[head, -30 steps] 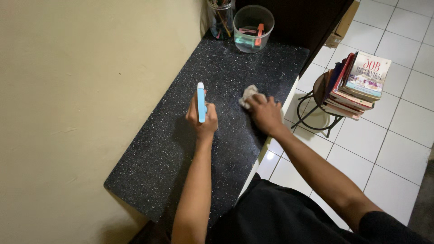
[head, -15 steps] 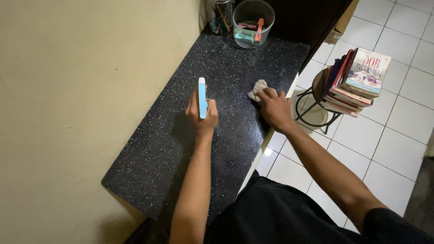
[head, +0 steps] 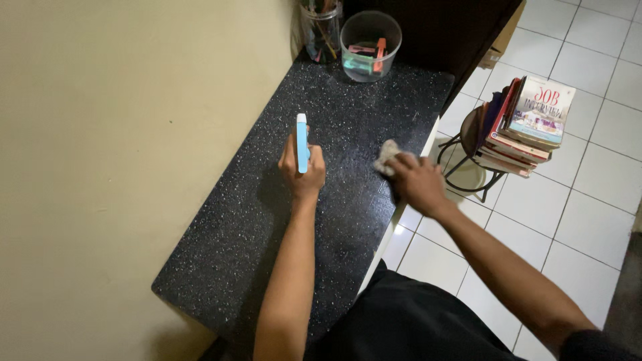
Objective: The person sprays a countertop with a cleaning solution and wipes it with a cloth. They then move two plastic containers aside and place several books from a nearby stool onto the cleaned surface.
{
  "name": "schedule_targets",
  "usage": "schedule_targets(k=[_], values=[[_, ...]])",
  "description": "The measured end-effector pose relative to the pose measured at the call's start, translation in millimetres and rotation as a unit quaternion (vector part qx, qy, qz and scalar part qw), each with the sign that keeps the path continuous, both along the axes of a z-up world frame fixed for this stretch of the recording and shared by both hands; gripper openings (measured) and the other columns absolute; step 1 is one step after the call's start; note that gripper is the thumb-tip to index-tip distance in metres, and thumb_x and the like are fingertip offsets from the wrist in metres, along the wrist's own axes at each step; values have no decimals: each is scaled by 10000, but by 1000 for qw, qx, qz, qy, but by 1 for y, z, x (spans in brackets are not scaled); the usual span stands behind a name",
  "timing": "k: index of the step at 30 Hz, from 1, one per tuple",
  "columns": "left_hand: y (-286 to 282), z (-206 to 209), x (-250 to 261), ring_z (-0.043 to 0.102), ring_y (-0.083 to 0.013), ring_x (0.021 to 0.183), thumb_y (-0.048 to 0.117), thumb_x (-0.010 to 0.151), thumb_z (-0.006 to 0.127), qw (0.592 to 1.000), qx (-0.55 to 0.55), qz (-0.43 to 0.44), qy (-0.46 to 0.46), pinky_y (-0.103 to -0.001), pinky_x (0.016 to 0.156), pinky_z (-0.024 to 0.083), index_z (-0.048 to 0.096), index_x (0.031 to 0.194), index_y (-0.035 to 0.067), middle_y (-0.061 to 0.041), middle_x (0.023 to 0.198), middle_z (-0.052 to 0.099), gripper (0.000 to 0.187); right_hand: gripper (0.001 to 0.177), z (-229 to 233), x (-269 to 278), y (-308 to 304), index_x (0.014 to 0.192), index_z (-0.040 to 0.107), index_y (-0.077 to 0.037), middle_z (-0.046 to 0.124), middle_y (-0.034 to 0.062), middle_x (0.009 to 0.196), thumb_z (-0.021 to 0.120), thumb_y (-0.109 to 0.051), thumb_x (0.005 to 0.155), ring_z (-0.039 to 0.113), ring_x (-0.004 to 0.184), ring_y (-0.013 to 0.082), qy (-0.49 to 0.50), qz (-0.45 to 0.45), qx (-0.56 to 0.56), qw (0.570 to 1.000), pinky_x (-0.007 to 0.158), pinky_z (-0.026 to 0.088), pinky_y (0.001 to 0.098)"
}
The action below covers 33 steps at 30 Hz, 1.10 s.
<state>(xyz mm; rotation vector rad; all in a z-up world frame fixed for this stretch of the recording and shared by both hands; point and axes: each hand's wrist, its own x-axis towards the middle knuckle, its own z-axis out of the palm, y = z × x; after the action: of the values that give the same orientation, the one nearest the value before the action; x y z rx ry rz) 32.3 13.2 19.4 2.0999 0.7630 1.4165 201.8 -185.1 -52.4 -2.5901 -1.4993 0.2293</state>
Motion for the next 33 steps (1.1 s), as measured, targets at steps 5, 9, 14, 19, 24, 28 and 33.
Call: schedule_targets(k=[5, 9, 14, 19, 24, 28, 33], values=[[6, -1, 10, 764, -353, 933, -18, 803, 523, 1000, 4, -8, -10, -405, 806, 631, 646, 1228, -77, -254, 1148, 721, 446, 492, 19, 45, 33, 1467, 527, -311, 449, 30, 1556, 616, -370, 986, 459, 1291, 407, 3, -87, 10, 996, 1007, 402, 617], [11, -5, 20, 756, -377, 1018, -20, 835, 532, 998, 60, 7, -26, -415, 870, 627, 642, 1251, -69, -240, 1165, 725, 433, 415, 22, 45, 75, 1488, 535, -320, 478, 43, 1557, 514, -281, 1076, 497, 1302, 371, 57, -107, 31, 992, 1094, 392, 588], [17, -8, 29, 768, -317, 826, -18, 790, 538, 1000, -13, 1, -25, -399, 753, 628, 652, 1216, -69, -233, 1104, 743, 444, 448, 17, 1, 89, 1436, 546, -356, 443, 14, 1555, 578, -317, 991, 468, 1299, 355, 13, 3, 12, 1000, 1070, 372, 580], [21, -9, 30, 770, -281, 800, -18, 801, 522, 1000, -18, 2, -21, -370, 718, 645, 647, 1220, -56, -216, 1106, 745, 439, 475, 12, -9, 46, 1450, 521, -356, 450, -4, 1562, 583, -379, 980, 488, 1286, 319, 40, 15, -16, 999, 1008, 458, 470], [20, -7, 31, 773, -305, 866, -9, 811, 544, 1000, 14, 16, -11, -380, 743, 640, 657, 1208, -62, -228, 1107, 741, 416, 564, 13, 46, 19, 1481, 489, -304, 423, 50, 1574, 608, -448, 948, 465, 1259, 384, 12, -47, -12, 999, 1004, 455, 498], [20, -9, 32, 772, -304, 840, -8, 802, 542, 1000, -10, 14, -14, -387, 740, 636, 657, 1212, -77, -236, 1109, 741, 432, 499, 18, 84, 42, 1492, 512, -319, 434, 49, 1581, 569, -370, 999, 471, 1294, 375, 14, -102, 7, 995, 1075, 381, 612], [21, -12, 35, 779, -318, 890, -12, 785, 530, 1000, -4, 13, -23, -385, 766, 644, 658, 1234, -76, -241, 1147, 741, 471, 489, 23, 61, 85, 1468, 516, -331, 411, 17, 1590, 581, -354, 984, 448, 1312, 396, 43, -104, 19, 993, 1117, 325, 615]])
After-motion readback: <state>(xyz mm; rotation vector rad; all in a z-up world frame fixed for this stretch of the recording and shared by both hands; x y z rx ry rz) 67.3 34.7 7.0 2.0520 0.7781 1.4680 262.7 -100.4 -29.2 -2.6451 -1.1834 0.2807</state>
